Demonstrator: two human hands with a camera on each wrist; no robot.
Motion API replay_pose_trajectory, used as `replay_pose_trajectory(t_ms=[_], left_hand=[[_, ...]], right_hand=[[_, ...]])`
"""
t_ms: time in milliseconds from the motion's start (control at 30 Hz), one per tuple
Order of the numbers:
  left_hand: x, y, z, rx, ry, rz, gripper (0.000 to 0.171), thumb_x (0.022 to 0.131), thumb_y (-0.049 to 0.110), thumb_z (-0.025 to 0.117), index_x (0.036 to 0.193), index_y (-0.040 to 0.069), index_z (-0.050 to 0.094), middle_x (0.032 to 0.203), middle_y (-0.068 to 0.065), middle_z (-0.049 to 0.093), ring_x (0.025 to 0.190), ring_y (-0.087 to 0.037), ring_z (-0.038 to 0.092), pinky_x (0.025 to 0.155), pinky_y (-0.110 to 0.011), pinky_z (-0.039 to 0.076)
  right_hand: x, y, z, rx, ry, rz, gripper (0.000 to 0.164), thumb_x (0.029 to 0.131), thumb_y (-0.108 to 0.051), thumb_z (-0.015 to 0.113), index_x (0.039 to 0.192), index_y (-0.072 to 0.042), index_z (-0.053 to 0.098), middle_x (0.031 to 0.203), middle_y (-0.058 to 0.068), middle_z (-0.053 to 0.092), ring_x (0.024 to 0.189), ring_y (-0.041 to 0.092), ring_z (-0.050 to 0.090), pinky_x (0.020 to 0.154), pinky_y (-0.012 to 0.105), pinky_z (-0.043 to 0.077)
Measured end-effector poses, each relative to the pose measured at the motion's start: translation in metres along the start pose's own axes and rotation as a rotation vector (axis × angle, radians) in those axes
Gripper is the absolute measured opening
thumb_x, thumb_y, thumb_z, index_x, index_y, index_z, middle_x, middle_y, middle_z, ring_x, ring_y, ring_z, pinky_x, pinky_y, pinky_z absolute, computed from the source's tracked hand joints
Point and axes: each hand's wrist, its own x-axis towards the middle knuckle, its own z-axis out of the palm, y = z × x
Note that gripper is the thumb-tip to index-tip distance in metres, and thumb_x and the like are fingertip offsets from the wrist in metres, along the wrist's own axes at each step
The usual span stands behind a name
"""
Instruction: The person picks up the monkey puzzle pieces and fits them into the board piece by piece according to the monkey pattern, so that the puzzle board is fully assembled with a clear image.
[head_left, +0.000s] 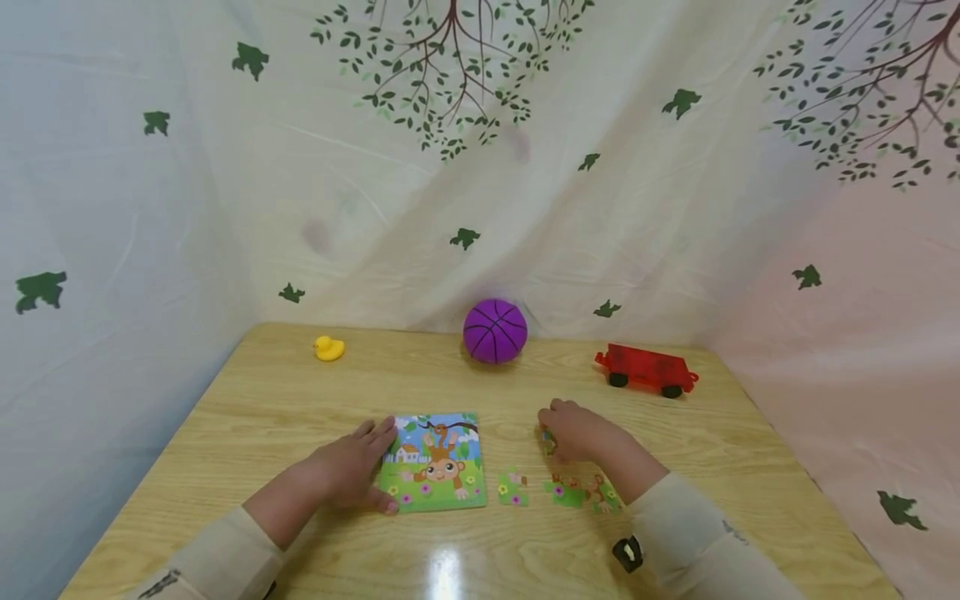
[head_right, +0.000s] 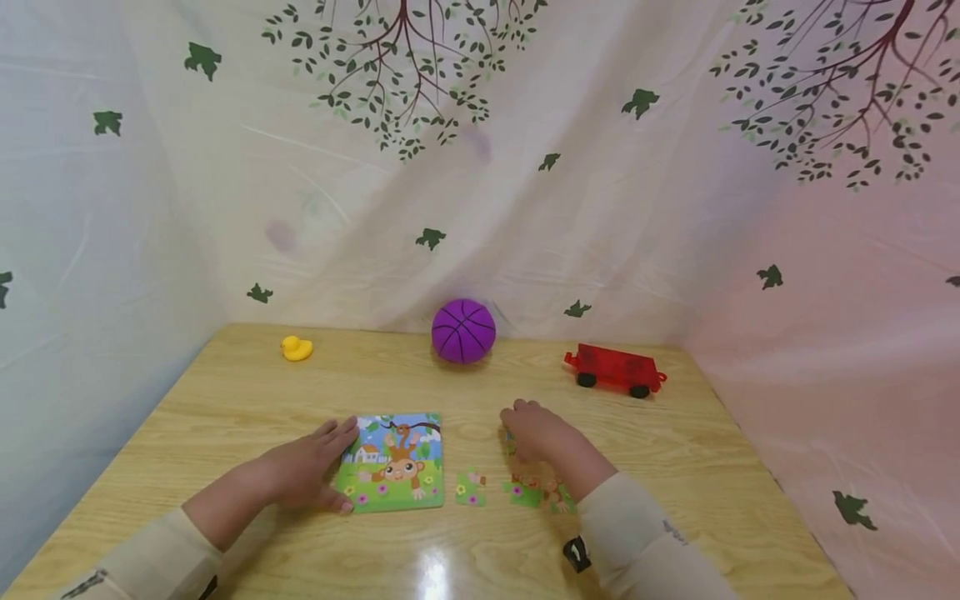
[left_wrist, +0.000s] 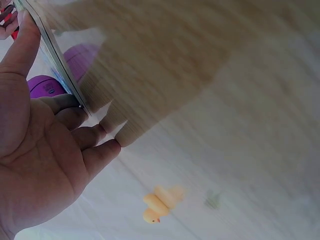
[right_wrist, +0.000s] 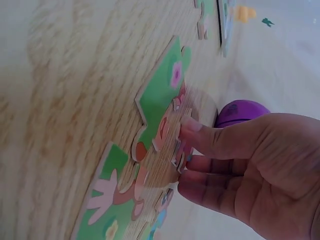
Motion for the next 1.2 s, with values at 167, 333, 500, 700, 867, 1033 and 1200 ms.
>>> replay_pose_trajectory(t_ms=[167,333,500,700,867,1033,1200], left_hand=[[0.0,0.0,-0.001,-0.004,-0.008,-0.009,0.113,0.071,0.062,0.077,0.154,0.005,0.027,0.164,-0.011,0.018,0.148,-0.042,0.019,0.112,-0.062,0.031],[0.001,0.0,-0.002,-0.002,-0.015,-0.013,0.114,0.071,0.063,0.077,0.155,0.005,0.027,0.164,-0.01,0.017,0.148,-0.042,0.018,0.112,-0.061,0.032],[0.002,-0.001,-0.001,-0.009,-0.017,-0.017,0.113,0.071,0.062,0.078,0.155,0.005,0.027,0.164,-0.011,0.017,0.149,-0.041,0.018,0.112,-0.061,0.031],[0.003,-0.002,0.002,-0.013,-0.018,-0.016,0.114,0.071,0.063,0.078,0.155,0.005,0.027,0.164,-0.011,0.017,0.149,-0.041,0.018,0.112,-0.061,0.031],[0.004,-0.003,0.004,-0.014,-0.015,-0.014,0.114,0.07,0.063,0.078,0.155,0.006,0.027,0.164,-0.01,0.017,0.149,-0.041,0.018,0.112,-0.061,0.032],[0.004,-0.003,0.004,-0.013,-0.01,-0.012,0.114,0.07,0.064,0.077,0.155,0.006,0.027,0.165,-0.01,0.017,0.149,-0.041,0.018,0.112,-0.06,0.032],[0.003,-0.002,0.003,-0.016,-0.01,-0.013,0.114,0.07,0.063,0.078,0.155,0.006,0.027,0.164,-0.01,0.017,0.149,-0.041,0.018,0.113,-0.06,0.031]], right_hand=[[0.003,-0.001,-0.001,-0.005,0.0,-0.006,0.035,0.077,-0.014,0.084,0.096,-0.009,0.056,0.096,0.008,0.049,0.086,0.024,0.047,0.076,0.042,0.047],[0.005,0.005,-0.002,0.045,0.004,0.003,0.034,0.077,-0.014,0.084,0.097,-0.012,0.057,0.096,0.004,0.047,0.085,0.022,0.046,0.074,0.038,0.045],[0.006,0.006,-0.001,0.09,0.07,-0.042,0.031,0.08,-0.008,0.079,0.098,-0.013,0.054,0.095,0.003,0.041,0.077,0.02,0.045,0.064,0.033,0.041],[0.01,0.002,0.002,0.096,0.151,-0.095,0.03,0.082,-0.012,0.078,0.1,-0.012,0.055,0.093,0.003,0.04,0.072,0.016,0.045,0.062,0.03,0.041],[0.015,-0.007,0.0,0.076,0.179,-0.128,0.02,0.087,-0.013,0.074,0.097,-0.012,0.057,0.091,0.002,0.042,0.07,0.013,0.047,0.063,0.028,0.042],[0.019,-0.017,-0.005,0.076,0.186,-0.179,0.01,0.092,-0.01,0.069,0.096,-0.013,0.061,0.091,0.002,0.048,0.066,0.012,0.047,0.061,0.027,0.043],[0.027,-0.026,-0.011,0.145,0.181,-0.243,0.009,0.094,-0.013,0.067,0.098,-0.016,0.06,0.094,0.0,0.05,0.072,0.01,0.048,0.065,0.026,0.045]])
